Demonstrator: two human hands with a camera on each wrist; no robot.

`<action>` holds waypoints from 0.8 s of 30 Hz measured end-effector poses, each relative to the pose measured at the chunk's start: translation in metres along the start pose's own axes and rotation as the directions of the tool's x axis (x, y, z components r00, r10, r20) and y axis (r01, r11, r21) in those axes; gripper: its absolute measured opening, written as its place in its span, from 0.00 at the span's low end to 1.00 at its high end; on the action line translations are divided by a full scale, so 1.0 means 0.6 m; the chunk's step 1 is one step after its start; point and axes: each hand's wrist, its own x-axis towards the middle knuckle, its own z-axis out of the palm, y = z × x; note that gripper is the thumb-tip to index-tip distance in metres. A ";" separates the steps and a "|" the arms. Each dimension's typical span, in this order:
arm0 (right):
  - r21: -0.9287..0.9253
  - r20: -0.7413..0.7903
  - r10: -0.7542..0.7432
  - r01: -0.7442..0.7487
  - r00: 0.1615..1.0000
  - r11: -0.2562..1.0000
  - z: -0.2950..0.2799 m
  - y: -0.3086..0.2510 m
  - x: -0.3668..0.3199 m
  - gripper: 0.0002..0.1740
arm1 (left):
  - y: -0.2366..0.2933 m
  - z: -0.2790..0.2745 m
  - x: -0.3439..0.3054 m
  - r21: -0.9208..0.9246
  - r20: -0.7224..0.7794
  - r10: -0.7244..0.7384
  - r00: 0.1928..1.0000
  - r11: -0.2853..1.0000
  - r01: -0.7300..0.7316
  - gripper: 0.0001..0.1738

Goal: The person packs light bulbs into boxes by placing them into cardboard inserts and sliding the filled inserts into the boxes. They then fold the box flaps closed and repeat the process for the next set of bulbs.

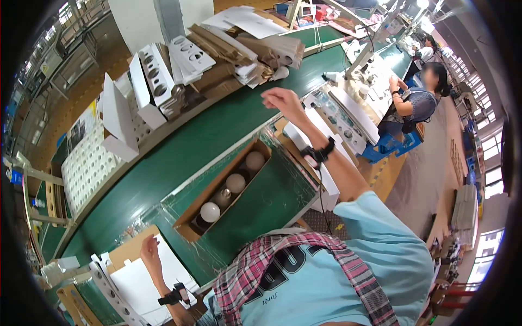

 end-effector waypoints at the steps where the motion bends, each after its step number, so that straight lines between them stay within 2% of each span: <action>1: 0.056 0.048 0.060 -0.063 0.997 0.996 0.013 -0.002 0.041 0.13 | 0.000 0.004 0.008 -0.003 0.008 0.003 1.000 1.000 -0.003 0.11; 2: 0.108 0.105 0.117 -0.129 0.988 0.986 0.032 -0.005 0.080 0.15 | -0.002 0.007 0.013 -0.007 0.012 0.002 1.000 1.000 -0.002 0.11; 4: 0.220 0.204 0.311 -0.353 0.928 0.909 0.087 -0.013 0.142 0.22 | -0.010 0.011 0.025 -0.061 0.004 -0.001 1.000 0.998 0.001 0.12; 6: 0.311 0.313 0.349 -0.442 0.883 0.841 0.126 0.011 0.193 0.33 | 0.001 0.013 0.033 -0.067 0.012 -0.015 1.000 0.998 0.016 0.12; 8: 0.450 0.482 0.508 -0.699 0.714 0.556 0.205 0.037 0.251 0.43 | -0.018 0.015 0.023 -0.067 -0.015 -0.025 1.000 0.997 0.023 0.12; 9: 0.543 0.465 0.549 -0.714 0.694 0.442 0.237 0.044 0.275 0.50 | -0.018 0.010 0.023 -0.059 -0.017 -0.032 0.999 0.998 0.031 0.12; 10: 0.604 0.520 0.607 -0.761 0.601 0.237 0.265 0.061 0.306 0.46 | -0.019 0.005 0.023 -0.051 -0.020 -0.039 0.999 0.998 0.038 0.12; 12: 0.730 0.435 0.571 -0.644 0.696 0.229 0.304 0.089 0.332 0.35 | -0.022 -0.003 0.019 -0.046 -0.056 -0.060 0.997 0.997 0.058 0.12; 15: 0.791 0.266 0.621 -0.535 0.738 0.297 0.341 0.106 0.345 0.22 | -0.029 -0.015 0.016 -0.023 -0.052 -0.108 0.993 0.994 0.106 0.12; 18: 0.696 0.167 0.538 -0.486 0.826 0.529 0.324 0.050 0.316 0.17 | -0.020 -0.007 0.036 -0.043 0.000 -0.080 0.997 0.996 0.080 0.12; 21: 0.681 0.142 0.484 -0.440 0.864 0.585 0.302 0.005 0.266 0.18 | 0.031 0.002 0.088 -0.062 0.062 -0.018 0.998 0.998 0.022 0.13; 23: 0.673 0.146 0.432 -0.410 0.890 0.616 0.276 -0.023 0.205 0.21 | 0.069 0.016 0.135 -0.229 0.097 0.037 0.995 0.973 -0.014 0.14; 24: 0.668 0.125 0.420 -0.389 0.899 0.634 0.265 -0.044 0.164 0.21 | 0.118 0.029 0.154 -0.263 0.119 0.057 0.991 0.964 -0.024 0.17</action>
